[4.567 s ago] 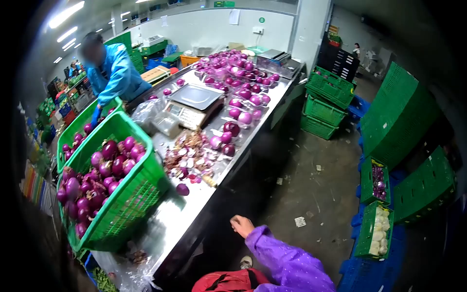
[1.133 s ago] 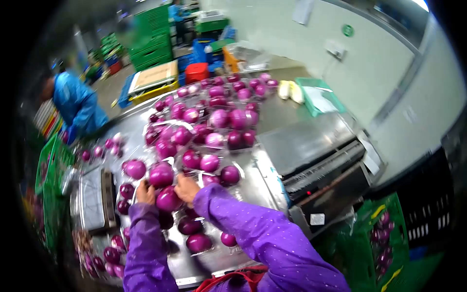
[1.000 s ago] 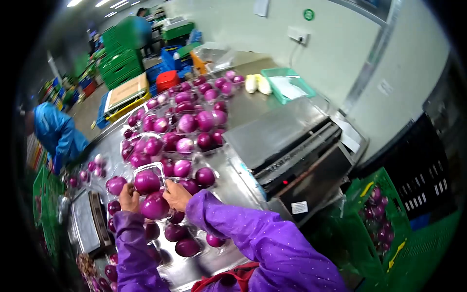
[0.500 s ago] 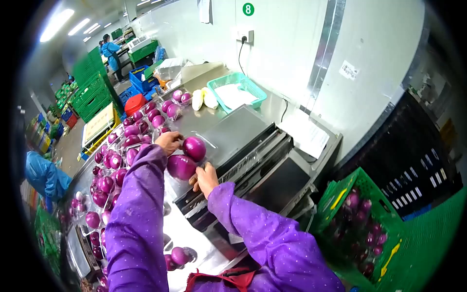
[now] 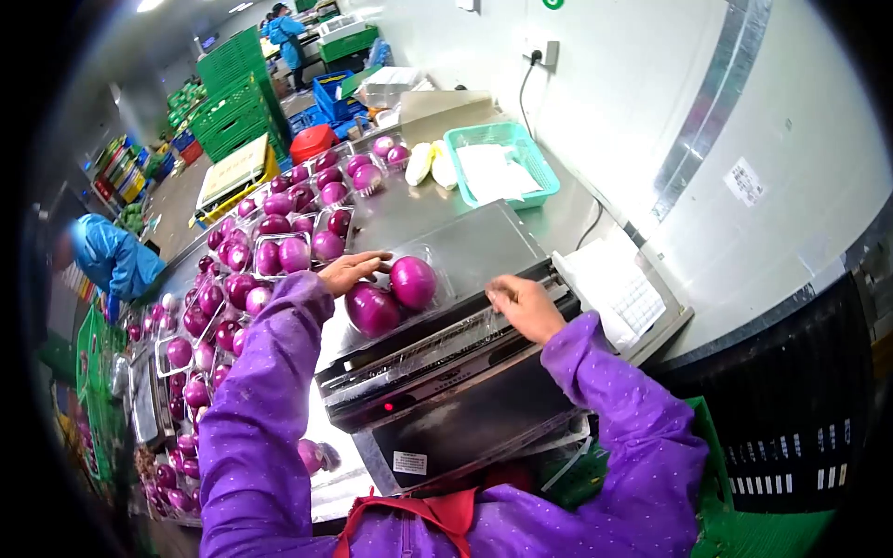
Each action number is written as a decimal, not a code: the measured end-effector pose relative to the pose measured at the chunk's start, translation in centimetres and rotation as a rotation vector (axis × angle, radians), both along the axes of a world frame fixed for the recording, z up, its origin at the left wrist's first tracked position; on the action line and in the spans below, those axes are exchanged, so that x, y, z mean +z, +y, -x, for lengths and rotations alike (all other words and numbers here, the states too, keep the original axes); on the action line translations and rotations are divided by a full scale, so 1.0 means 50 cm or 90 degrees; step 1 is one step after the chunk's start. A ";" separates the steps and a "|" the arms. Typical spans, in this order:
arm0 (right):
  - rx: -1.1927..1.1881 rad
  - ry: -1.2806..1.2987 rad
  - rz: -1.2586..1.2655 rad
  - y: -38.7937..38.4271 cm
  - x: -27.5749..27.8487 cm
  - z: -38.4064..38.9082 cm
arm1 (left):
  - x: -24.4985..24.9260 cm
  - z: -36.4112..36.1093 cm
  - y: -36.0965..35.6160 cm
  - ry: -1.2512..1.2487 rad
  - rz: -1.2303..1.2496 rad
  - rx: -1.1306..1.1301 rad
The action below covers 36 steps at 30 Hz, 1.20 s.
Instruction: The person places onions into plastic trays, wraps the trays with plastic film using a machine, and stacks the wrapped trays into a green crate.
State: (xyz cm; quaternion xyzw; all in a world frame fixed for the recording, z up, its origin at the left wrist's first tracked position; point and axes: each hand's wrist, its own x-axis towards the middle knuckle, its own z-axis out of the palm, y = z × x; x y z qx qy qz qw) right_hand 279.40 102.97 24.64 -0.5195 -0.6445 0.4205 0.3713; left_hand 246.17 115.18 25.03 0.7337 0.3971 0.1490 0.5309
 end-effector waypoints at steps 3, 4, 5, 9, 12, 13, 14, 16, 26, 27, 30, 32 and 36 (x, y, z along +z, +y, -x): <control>0.039 -0.068 -0.114 0.082 -0.002 0.024 | 0.006 -0.007 0.000 0.040 -0.010 0.054; 0.053 -0.138 -0.219 0.101 -0.005 0.032 | 0.014 -0.004 -0.011 0.052 -0.040 0.068; 0.093 -0.221 -0.276 0.107 -0.003 0.024 | 0.004 0.017 -0.019 0.068 -0.194 0.086; 0.354 -0.537 -0.424 0.081 0.046 -0.068 | 0.088 0.139 -0.162 0.172 -0.594 0.161; 0.501 -0.650 -0.457 0.093 0.052 -0.089 | 0.075 0.193 -0.277 0.337 -0.644 0.014; 0.532 -0.651 -0.477 0.102 0.044 -0.080 | 0.069 0.193 -0.296 0.372 -0.650 -0.076; 0.569 -0.631 -0.494 0.111 0.036 -0.065 | 0.068 0.190 -0.314 0.409 -0.655 -0.164; 0.639 -0.591 -0.533 0.127 0.022 -0.032 | 0.035 0.189 -0.332 0.433 -0.604 -0.235; 0.159 0.620 0.395 0.058 -0.061 0.018 | -0.022 0.152 -0.328 0.229 -0.453 -0.183; 0.127 0.635 0.382 0.053 -0.045 0.015 | -0.028 0.134 -0.343 0.090 -0.250 -0.007; 0.074 0.638 0.289 0.031 0.015 -0.012 | 0.015 0.116 -0.390 -0.347 0.137 0.411; 0.055 0.643 0.163 0.029 0.093 -0.032 | 0.086 0.125 -0.414 -0.482 0.056 0.490; 0.092 0.560 -0.212 0.095 0.287 -0.006 | 0.277 0.105 -0.358 -0.682 -0.305 0.449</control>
